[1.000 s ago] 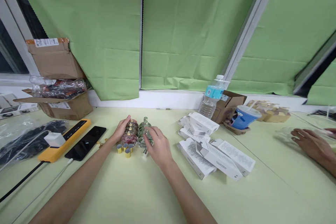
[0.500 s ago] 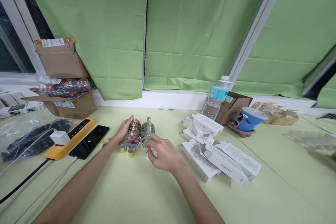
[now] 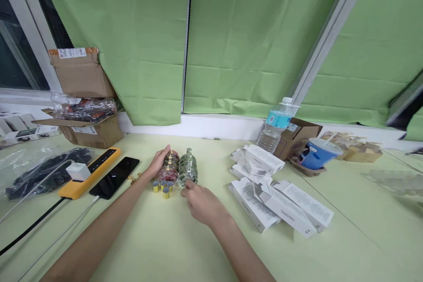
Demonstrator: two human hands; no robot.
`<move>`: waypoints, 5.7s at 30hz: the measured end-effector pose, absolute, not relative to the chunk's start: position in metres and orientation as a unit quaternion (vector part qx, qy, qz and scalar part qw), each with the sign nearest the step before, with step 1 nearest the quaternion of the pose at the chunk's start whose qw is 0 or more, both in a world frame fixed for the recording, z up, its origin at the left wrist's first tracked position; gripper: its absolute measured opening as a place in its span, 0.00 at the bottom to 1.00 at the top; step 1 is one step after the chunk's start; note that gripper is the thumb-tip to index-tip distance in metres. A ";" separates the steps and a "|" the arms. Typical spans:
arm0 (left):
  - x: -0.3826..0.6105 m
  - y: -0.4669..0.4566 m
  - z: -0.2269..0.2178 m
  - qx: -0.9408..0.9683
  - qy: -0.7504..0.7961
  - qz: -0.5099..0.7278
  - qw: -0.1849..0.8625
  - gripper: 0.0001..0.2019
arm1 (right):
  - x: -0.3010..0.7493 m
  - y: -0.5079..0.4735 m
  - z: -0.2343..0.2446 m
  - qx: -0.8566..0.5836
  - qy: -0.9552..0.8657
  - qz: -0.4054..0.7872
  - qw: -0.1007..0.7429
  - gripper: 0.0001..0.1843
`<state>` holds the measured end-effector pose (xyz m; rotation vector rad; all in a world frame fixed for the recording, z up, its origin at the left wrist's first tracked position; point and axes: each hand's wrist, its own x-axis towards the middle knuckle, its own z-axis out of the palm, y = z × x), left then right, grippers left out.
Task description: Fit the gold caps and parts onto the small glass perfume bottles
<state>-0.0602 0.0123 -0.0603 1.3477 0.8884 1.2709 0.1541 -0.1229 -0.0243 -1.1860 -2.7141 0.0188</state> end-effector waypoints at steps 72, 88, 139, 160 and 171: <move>-0.095 -0.031 -0.009 0.535 0.474 0.666 0.213 0.22 | 0.150 -0.121 -0.025 -0.395 -0.781 -0.129 0.466 0.22; -0.152 -0.094 -0.028 0.705 0.667 0.242 -0.003 0.10 | 0.119 -0.132 -0.045 -0.338 -0.874 -0.020 0.348 0.11; -0.126 -0.097 -0.042 0.768 0.617 0.171 -0.029 0.12 | 0.114 -0.128 -0.053 -0.310 -0.884 0.022 0.349 0.10; -0.124 -0.094 -0.043 0.766 0.519 0.368 0.092 0.13 | 0.113 -0.127 -0.055 -0.314 -0.886 0.026 0.341 0.10; -0.087 -0.051 0.002 0.647 0.474 0.564 0.199 0.13 | 0.106 -0.130 -0.049 -0.368 -0.850 -0.002 0.378 0.17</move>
